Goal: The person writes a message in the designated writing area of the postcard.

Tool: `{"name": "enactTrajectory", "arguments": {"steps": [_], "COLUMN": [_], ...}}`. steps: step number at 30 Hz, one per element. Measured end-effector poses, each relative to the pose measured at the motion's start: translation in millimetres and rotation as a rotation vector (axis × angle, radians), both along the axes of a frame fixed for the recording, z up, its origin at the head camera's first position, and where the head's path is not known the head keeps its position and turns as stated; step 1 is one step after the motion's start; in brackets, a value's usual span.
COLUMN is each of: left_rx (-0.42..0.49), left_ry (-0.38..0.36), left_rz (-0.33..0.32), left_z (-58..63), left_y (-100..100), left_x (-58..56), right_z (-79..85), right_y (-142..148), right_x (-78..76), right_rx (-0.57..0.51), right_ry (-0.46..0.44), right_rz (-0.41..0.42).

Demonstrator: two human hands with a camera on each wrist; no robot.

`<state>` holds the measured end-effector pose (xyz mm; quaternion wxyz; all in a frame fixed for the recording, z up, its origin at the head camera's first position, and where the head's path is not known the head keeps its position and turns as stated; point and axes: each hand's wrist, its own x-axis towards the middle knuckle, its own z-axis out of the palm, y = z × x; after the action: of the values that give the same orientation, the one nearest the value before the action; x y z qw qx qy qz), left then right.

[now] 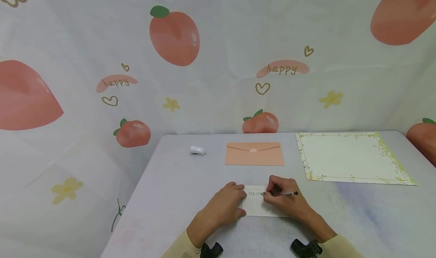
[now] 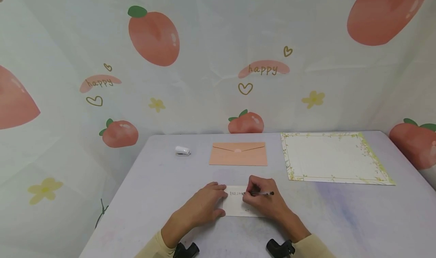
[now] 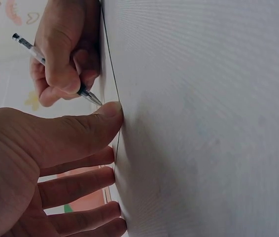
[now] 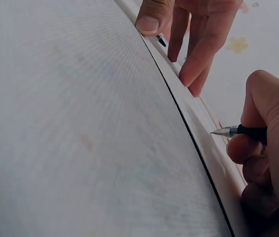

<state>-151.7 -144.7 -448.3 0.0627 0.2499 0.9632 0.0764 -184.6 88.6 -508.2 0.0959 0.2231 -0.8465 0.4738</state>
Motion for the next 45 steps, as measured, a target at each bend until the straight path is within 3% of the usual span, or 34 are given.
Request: {"name": "enactTrajectory", "arguments": {"steps": [21, 29, 45], "left_rx": [-0.011, -0.013, -0.009], "left_ry": [-0.024, -0.024, -0.028], "left_rz": [0.01, 0.008, 0.004], "left_z": [1.2, 1.7, 1.0], "left_y": [0.8, 0.7, -0.1], "left_x": [-0.4, -0.1, -0.1], "right_z": [1.8, -0.1, -0.8], "right_y": [0.3, 3.1, 3.7], "right_x": [0.0, -0.3, 0.2], "right_rx": [0.012, -0.042, 0.01], "right_ry": [-0.011, -0.003, -0.061], "right_rz": [0.002, -0.032, -0.013]}}
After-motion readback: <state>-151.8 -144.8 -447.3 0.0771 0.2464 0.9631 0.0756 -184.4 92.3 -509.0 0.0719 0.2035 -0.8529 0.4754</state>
